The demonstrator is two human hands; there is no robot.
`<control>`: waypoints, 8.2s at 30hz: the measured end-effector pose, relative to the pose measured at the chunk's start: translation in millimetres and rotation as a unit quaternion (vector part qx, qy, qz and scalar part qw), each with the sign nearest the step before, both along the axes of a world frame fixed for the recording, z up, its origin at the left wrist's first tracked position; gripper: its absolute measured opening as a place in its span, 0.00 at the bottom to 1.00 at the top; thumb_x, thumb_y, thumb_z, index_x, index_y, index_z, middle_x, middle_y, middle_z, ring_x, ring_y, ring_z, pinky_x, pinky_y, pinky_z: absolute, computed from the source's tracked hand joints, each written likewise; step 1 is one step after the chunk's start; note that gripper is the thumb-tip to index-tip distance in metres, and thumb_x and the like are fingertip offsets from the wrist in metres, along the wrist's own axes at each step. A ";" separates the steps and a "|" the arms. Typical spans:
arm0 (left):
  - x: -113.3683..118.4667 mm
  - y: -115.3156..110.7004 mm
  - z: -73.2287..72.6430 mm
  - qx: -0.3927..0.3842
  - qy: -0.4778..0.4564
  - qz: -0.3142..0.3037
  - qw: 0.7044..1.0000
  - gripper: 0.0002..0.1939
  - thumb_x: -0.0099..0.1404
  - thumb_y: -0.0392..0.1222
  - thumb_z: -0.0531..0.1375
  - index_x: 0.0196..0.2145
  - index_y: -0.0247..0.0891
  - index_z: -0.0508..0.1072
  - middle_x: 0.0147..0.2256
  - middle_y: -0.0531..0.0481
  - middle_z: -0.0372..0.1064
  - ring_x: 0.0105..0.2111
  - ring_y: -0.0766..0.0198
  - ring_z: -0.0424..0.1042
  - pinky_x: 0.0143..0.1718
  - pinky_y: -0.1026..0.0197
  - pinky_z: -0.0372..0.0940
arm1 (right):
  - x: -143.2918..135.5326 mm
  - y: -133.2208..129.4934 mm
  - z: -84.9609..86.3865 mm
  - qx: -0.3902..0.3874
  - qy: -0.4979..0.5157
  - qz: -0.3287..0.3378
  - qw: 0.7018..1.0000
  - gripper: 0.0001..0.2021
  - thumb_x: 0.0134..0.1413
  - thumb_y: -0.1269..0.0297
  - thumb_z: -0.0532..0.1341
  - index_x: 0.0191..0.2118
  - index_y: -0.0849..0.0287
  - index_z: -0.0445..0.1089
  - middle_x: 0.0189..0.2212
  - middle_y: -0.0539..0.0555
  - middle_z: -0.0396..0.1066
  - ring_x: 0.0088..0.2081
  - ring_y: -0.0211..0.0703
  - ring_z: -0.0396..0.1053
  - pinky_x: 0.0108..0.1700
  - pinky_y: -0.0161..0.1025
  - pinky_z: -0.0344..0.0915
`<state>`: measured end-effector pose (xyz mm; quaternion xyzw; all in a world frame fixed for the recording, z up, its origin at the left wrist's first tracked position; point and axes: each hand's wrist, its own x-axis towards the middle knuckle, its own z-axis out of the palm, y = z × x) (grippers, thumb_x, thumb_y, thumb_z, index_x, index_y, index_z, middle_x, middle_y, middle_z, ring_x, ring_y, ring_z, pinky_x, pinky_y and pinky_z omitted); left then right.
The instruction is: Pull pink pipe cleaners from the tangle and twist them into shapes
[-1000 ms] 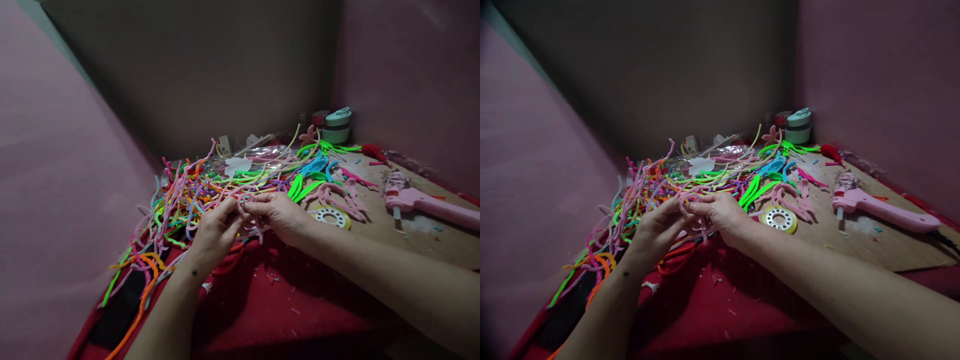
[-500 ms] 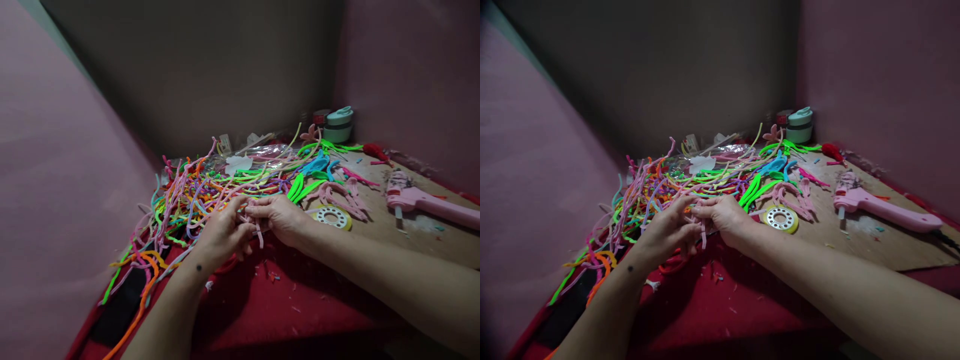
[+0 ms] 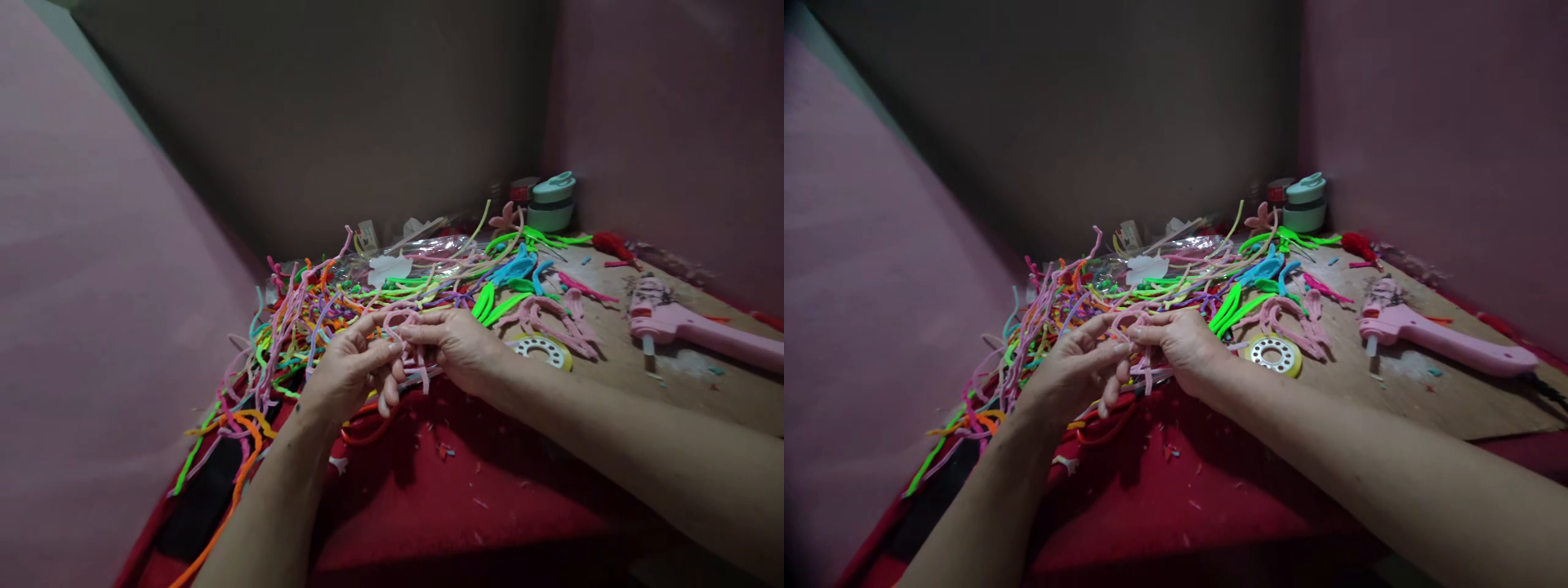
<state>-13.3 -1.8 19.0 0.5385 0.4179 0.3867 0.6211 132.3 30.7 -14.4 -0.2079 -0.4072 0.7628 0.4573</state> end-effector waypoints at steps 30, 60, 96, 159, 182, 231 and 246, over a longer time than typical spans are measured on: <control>-6.8 -2.2 0.5 -0.018 0.158 -0.051 0.986 0.37 0.58 0.41 0.59 0.61 0.42 0.47 0.17 0.58 0.63 0.08 0.76 0.53 0.07 0.75 0.48 | 1.5 3.9 3.1 -0.154 0.044 0.004 0.987 0.06 0.45 0.76 0.58 0.22 0.63 0.66 0.16 0.49 0.64 0.19 0.34 0.60 0.26 0.37 0.59; 3.8 1.2 -11.3 0.012 0.052 0.014 0.999 0.08 0.59 0.39 0.58 0.26 0.33 0.65 0.15 0.53 0.67 0.12 0.71 0.65 0.14 0.71 0.60 | -0.9 0.5 -1.2 -0.031 0.013 -0.047 0.998 0.11 0.43 0.66 0.62 0.16 0.63 0.65 0.13 0.48 0.62 0.16 0.31 0.57 0.21 0.33 0.54; 3.4 0.9 -6.4 0.057 0.063 0.111 0.990 0.05 0.53 0.36 0.60 0.27 0.33 0.66 0.17 0.51 0.69 0.12 0.67 0.66 0.12 0.67 0.62 | 3.2 -0.2 8.0 0.162 -0.108 -0.121 0.973 0.07 0.46 0.66 0.60 0.23 0.62 0.64 0.18 0.46 0.63 0.20 0.31 0.59 0.24 0.32 0.57; 12.6 0.2 -16.9 0.147 0.191 0.156 0.958 0.05 0.57 0.40 0.57 0.31 0.36 0.67 0.19 0.54 0.67 0.17 0.67 0.70 0.18 0.66 0.67 | 6.1 12.0 -3.4 0.045 -0.032 -0.027 0.998 0.09 0.41 0.62 0.65 0.20 0.63 0.70 0.19 0.52 0.70 0.22 0.36 0.66 0.28 0.37 0.63; 4.5 -0.3 -8.2 0.256 0.392 0.100 0.878 0.06 0.56 0.32 0.53 0.23 0.37 0.64 0.21 0.56 0.61 0.19 0.72 0.60 0.22 0.69 0.56 | 4.6 13.1 -0.3 -0.079 0.023 -0.047 0.995 0.09 0.37 0.71 0.65 0.15 0.62 0.64 0.15 0.47 0.65 0.20 0.31 0.59 0.27 0.34 0.56; 10.3 -5.9 -7.6 0.322 0.296 0.264 0.859 0.05 0.53 0.38 0.60 0.21 0.36 0.71 0.21 0.54 0.64 0.22 0.71 0.61 0.23 0.69 0.58 | -3.9 -12.2 0.0 0.074 -0.152 0.037 0.985 0.09 0.39 0.69 0.60 0.15 0.63 0.64 0.11 0.46 0.59 0.15 0.29 0.53 0.21 0.33 0.47; 5.0 -2.3 -5.3 0.262 0.303 0.219 0.890 0.05 0.56 0.38 0.57 0.23 0.37 0.69 0.19 0.55 0.62 0.19 0.71 0.58 0.21 0.69 0.54 | -1.5 -9.0 -3.3 0.076 -0.138 0.058 0.986 0.06 0.42 0.67 0.60 0.20 0.64 0.68 0.14 0.47 0.62 0.17 0.29 0.54 0.22 0.32 0.49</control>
